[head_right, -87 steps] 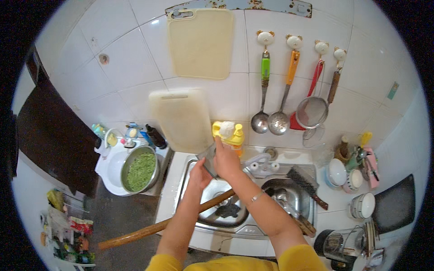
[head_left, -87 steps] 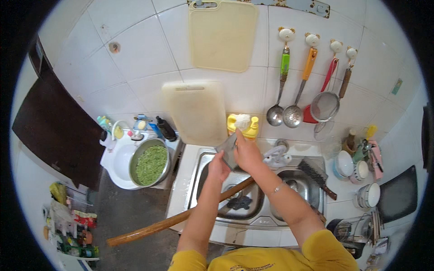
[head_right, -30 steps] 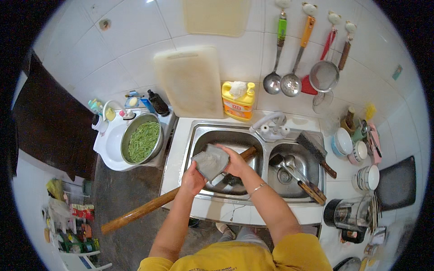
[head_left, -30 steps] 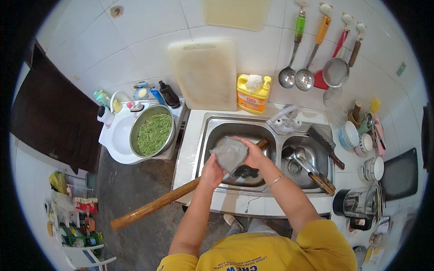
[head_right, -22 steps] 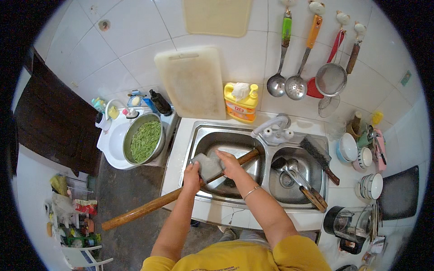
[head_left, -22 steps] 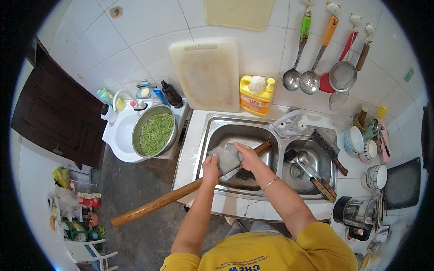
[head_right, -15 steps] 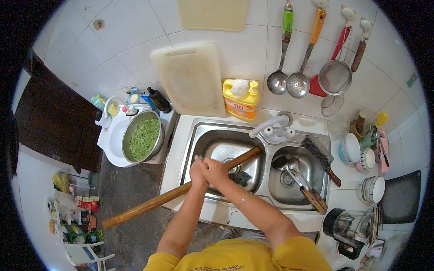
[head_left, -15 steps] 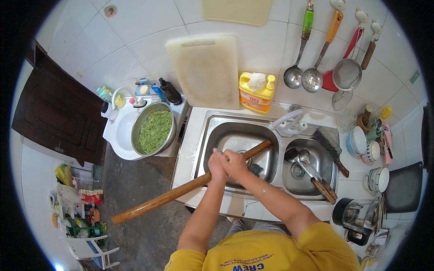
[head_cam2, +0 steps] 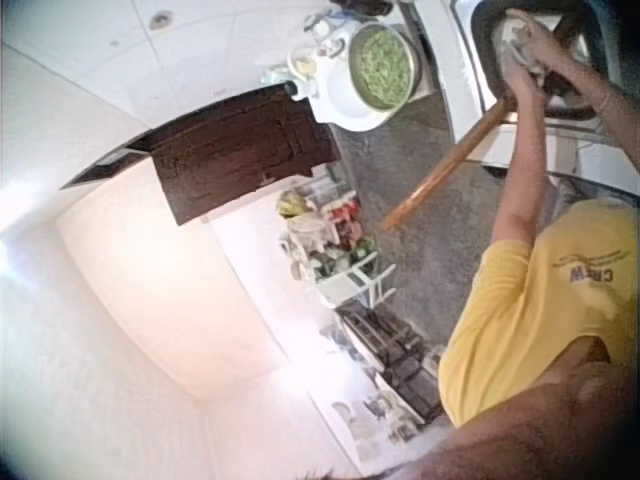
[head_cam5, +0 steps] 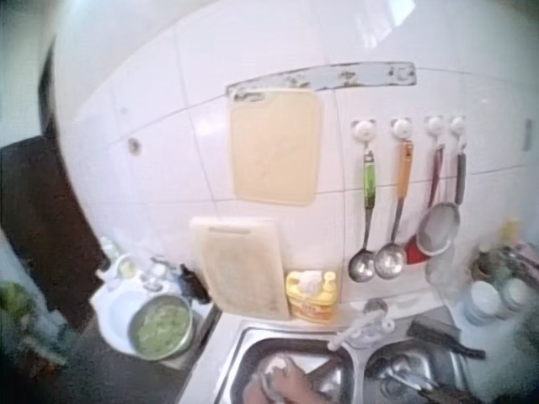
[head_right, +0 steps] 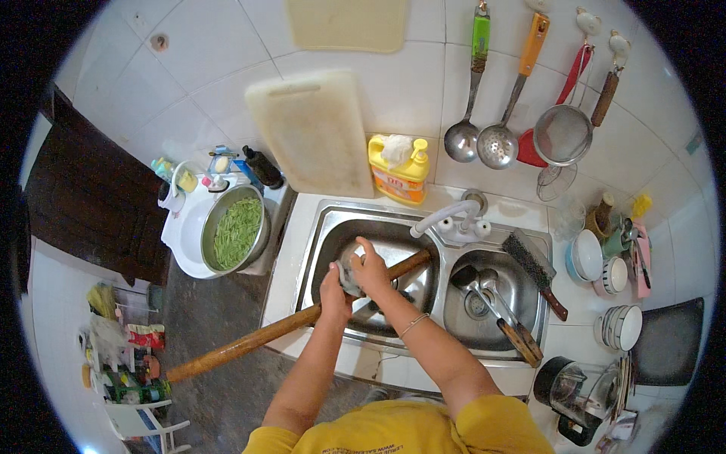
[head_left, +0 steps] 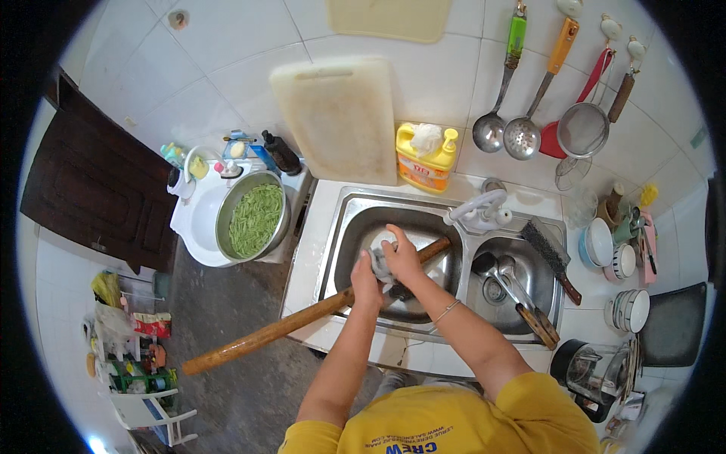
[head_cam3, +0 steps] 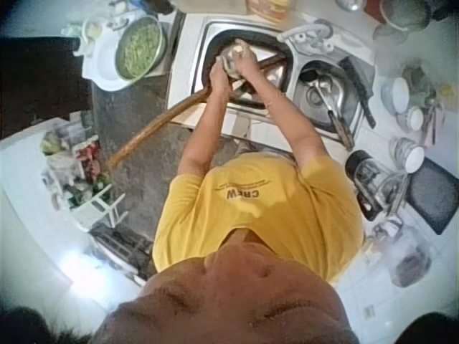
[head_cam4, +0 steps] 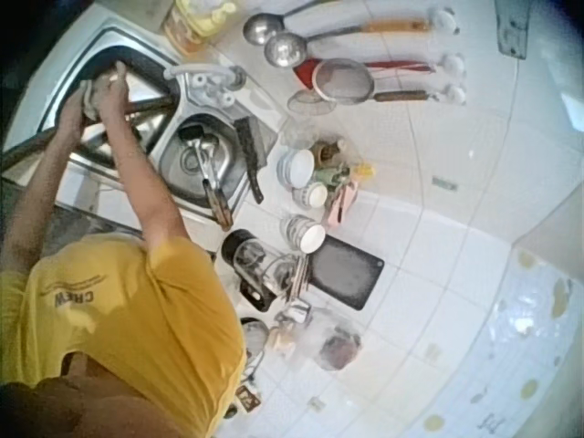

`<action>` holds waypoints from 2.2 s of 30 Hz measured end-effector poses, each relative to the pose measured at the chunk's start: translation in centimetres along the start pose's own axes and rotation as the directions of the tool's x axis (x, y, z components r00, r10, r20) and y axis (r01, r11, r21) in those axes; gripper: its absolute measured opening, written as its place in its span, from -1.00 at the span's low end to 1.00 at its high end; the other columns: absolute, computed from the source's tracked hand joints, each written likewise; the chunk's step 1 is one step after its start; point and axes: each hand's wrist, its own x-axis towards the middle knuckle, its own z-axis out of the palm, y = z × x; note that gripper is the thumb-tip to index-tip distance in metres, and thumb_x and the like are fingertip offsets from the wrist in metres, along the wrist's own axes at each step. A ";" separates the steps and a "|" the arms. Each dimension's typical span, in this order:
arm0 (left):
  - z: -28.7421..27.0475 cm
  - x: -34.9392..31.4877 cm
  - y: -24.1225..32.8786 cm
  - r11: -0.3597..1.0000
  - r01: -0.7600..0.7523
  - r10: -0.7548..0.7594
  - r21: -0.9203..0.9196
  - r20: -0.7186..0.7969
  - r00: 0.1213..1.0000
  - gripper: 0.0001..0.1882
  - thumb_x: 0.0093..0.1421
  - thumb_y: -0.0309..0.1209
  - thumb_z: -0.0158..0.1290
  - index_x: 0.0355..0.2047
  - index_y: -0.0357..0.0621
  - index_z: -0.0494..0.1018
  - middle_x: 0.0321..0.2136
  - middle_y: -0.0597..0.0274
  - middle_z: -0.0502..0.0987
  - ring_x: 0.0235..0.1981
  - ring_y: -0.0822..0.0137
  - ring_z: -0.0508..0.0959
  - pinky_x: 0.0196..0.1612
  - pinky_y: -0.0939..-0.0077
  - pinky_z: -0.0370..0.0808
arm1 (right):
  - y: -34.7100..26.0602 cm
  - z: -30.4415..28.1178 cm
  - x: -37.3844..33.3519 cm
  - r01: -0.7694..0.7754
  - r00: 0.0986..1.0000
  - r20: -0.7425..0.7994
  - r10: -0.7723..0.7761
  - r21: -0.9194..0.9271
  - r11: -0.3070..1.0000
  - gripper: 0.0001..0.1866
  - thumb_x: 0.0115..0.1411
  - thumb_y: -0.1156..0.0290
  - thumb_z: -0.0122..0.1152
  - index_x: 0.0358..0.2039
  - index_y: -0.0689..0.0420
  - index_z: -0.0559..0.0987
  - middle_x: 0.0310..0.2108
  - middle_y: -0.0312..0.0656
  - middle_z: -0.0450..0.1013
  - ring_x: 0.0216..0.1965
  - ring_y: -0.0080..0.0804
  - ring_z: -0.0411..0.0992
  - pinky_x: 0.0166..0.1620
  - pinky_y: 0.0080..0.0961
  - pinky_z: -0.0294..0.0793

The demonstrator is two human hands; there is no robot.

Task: The person picks up a long wooden pole, moves a large metal pot aside, and washes the pole in a sink using a cloth and running water, scrubbing its entire length repeatedly.

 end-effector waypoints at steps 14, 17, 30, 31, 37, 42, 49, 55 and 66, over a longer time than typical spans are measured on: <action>-5.7 4.3 -2.5 0.988 -0.110 0.059 0.112 0.383 0.922 -0.67 0.25 -0.16 -0.15 -0.45 -0.14 0.41 -0.46 0.18 0.50 -0.42 0.29 0.52 -0.41 0.37 0.47 | -2.4 2.4 -3.7 0.360 0.933 0.082 -0.351 -0.174 0.917 -0.63 0.13 0.10 0.01 -0.64 0.12 0.45 -0.65 -0.01 0.40 -0.55 -0.01 0.42 -0.45 -0.15 0.40; -5.0 3.1 -1.5 0.956 0.149 -0.047 -0.254 0.368 0.929 -0.66 0.25 -0.15 -0.14 -0.50 -0.12 0.41 -0.53 0.20 0.48 -0.46 0.29 0.51 -0.38 0.39 0.47 | -0.4 3.7 -3.2 0.451 0.883 0.331 -0.332 -0.412 0.792 -0.60 0.15 0.07 -0.07 -0.63 0.11 0.45 -0.65 -0.03 0.42 -0.53 -0.01 0.44 -0.43 -0.15 0.43; -4.4 1.8 1.1 0.947 -0.014 0.025 0.322 -0.032 0.999 -0.50 0.25 -0.08 -0.15 -0.07 -0.32 0.34 -0.28 0.12 0.46 -0.29 0.25 0.47 -0.27 0.39 0.45 | 4.6 2.5 -2.2 -0.525 0.834 0.385 0.395 0.338 0.781 -0.35 -0.03 0.31 0.34 0.07 0.21 0.32 -0.30 -0.18 0.44 -0.28 -0.40 0.37 -0.22 -0.48 0.35; -6.8 3.5 1.4 0.854 -0.019 0.003 0.521 0.032 0.999 -0.58 0.25 -0.23 -0.10 -0.02 -0.32 0.31 -0.18 0.10 0.44 -0.20 0.27 0.45 -0.17 0.41 0.42 | 4.7 1.8 -1.6 -0.736 0.659 0.571 0.491 0.351 0.580 -0.32 -0.02 0.33 0.32 0.11 0.20 0.26 -0.14 -0.14 0.42 -0.17 -0.38 0.39 -0.14 -0.48 0.35; -11.6 2.2 2.8 -0.336 -0.470 0.164 0.817 0.542 0.824 -0.59 0.13 -0.40 -0.03 0.01 -0.16 0.32 0.01 0.03 0.37 0.05 0.07 0.35 0.11 0.07 0.19 | 10.1 1.1 -1.8 -0.455 0.872 0.300 0.387 0.200 0.868 -0.83 0.01 0.49 0.15 -0.34 0.25 0.54 -0.28 -0.16 0.48 -0.21 -0.33 0.41 -0.18 -0.43 0.38; -14.4 0.4 2.3 -0.308 -0.450 0.105 0.839 0.499 0.860 -0.55 0.09 -0.37 0.02 0.02 -0.12 0.31 -0.04 0.08 0.39 0.00 0.04 0.36 0.06 -0.02 0.20 | 10.6 6.2 -5.7 0.321 0.900 0.366 -0.237 -0.186 0.929 -0.75 0.07 0.34 0.10 -0.27 0.20 0.53 -0.15 -0.07 0.41 0.00 -0.09 0.28 0.07 -0.19 0.19; -15.7 0.0 2.4 -0.395 -0.503 0.155 0.769 0.595 0.789 -0.51 0.02 -0.40 0.08 0.01 -0.16 0.31 -0.18 0.12 0.45 -0.17 0.12 0.44 -0.15 0.21 0.32 | 10.1 7.3 -3.8 0.676 0.677 0.641 -0.361 -0.349 0.649 -0.44 0.04 0.20 0.19 0.05 0.06 0.30 0.02 -0.10 0.25 0.12 -0.18 0.14 0.21 -0.17 -0.05; -15.9 0.0 1.5 -0.400 -0.538 0.218 0.742 0.647 0.730 -0.49 0.01 -0.40 0.09 0.01 -0.18 0.32 -0.14 0.12 0.44 -0.10 0.16 0.42 -0.07 0.24 0.29 | 13.8 3.6 0.7 0.710 0.649 0.698 -0.302 -0.412 0.571 -0.50 -0.15 0.22 0.34 -0.18 0.09 0.40 -0.22 -0.12 0.38 -0.11 -0.17 0.32 -0.02 -0.29 0.25; -16.7 -1.3 2.1 -0.471 -0.490 0.241 0.733 0.642 0.728 -0.52 -0.03 -0.40 0.07 -0.02 -0.05 0.36 -0.23 0.16 0.46 -0.13 0.17 0.44 -0.04 0.24 0.28 | 14.5 8.4 0.3 0.763 0.542 0.750 -0.379 -0.250 0.596 -0.70 -0.18 0.44 0.24 -0.35 0.08 0.46 -0.38 -0.13 0.44 -0.26 -0.16 0.41 -0.19 -0.23 0.35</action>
